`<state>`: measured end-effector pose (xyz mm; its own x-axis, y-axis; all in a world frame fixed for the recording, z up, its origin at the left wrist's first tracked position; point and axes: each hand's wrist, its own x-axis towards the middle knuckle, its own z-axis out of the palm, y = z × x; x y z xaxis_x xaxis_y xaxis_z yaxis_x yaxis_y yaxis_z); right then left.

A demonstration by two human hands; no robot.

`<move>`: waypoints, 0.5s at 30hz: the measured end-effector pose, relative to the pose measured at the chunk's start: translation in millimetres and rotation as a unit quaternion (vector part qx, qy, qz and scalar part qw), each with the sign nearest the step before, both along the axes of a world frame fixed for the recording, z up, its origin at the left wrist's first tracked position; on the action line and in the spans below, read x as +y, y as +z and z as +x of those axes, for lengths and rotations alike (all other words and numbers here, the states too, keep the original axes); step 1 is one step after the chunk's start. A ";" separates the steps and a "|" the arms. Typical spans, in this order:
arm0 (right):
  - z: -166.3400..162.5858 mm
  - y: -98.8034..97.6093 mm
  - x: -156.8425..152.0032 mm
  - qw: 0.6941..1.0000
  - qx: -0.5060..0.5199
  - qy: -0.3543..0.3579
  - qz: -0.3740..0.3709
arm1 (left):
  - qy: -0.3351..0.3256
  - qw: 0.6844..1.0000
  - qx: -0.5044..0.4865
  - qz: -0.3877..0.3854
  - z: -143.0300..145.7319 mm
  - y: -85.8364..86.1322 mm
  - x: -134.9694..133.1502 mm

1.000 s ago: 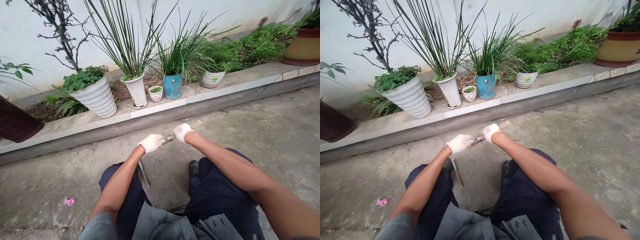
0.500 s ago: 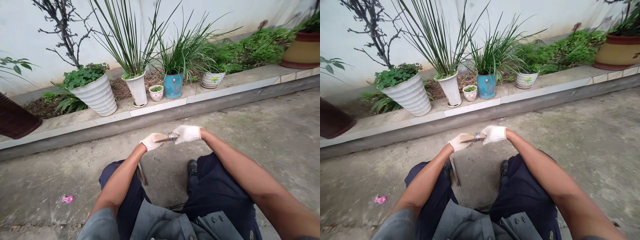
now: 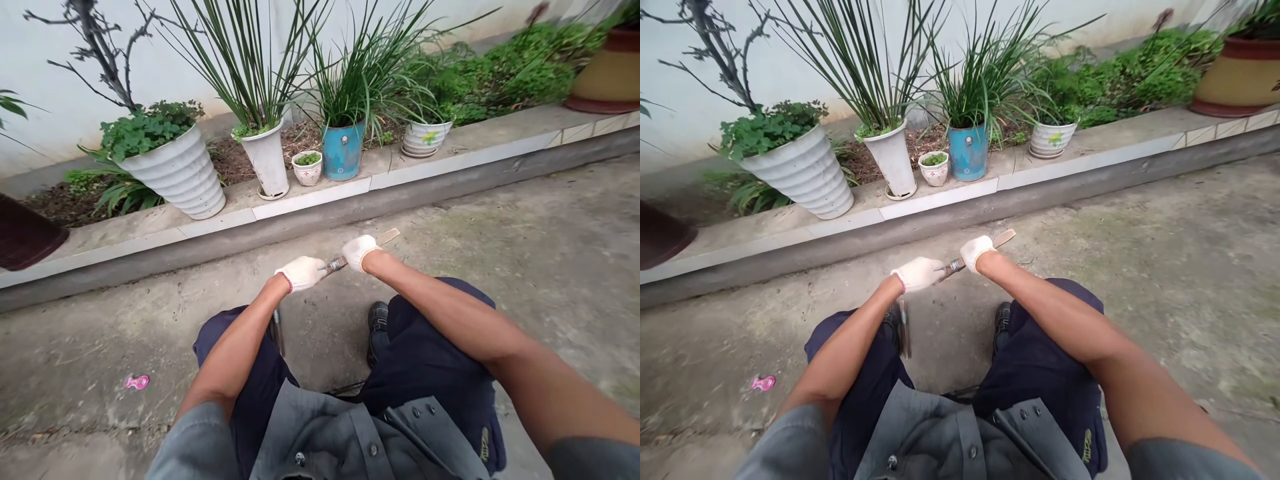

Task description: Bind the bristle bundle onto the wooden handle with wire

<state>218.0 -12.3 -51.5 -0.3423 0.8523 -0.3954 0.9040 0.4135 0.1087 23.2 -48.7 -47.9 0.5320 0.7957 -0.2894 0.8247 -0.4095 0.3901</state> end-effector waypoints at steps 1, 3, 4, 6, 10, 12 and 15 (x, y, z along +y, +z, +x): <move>-0.5 0.4 -1.7 0.999 -0.004 0.021 -0.025 | 0.002 1.000 0.003 0.016 -1.9 2.9 1.9; 3.8 3.4 -3.7 0.995 0.006 0.060 -0.082 | 0.007 0.999 -0.010 0.039 -5.5 9.5 4.9; 8.7 5.3 -3.9 0.991 0.019 0.072 -0.113 | 0.011 0.999 -0.019 0.043 -7.1 12.6 5.9; 21.9 8.8 -2.7 0.981 0.075 0.086 -0.158 | 0.016 0.997 -0.050 0.050 -9.2 17.4 7.1; 47.3 13.9 -0.7 0.957 0.181 0.075 -0.215 | 0.055 0.991 -0.123 0.005 -8.7 16.9 9.1; 51.4 19.3 -2.3 0.941 0.229 0.082 -0.234 | 0.051 0.984 -0.166 -0.031 -6.3 12.5 9.6; 46.0 31.0 -4.3 0.939 0.280 0.079 -0.183 | 0.048 0.969 -0.221 -0.103 -2.0 5.1 9.3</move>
<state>263.9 -16.6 -20.5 -0.6953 0.6152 -0.3715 0.7007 0.4652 -0.5410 21.2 -39.4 -42.8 0.5661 0.7973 -0.2091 0.5897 -0.2144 0.7787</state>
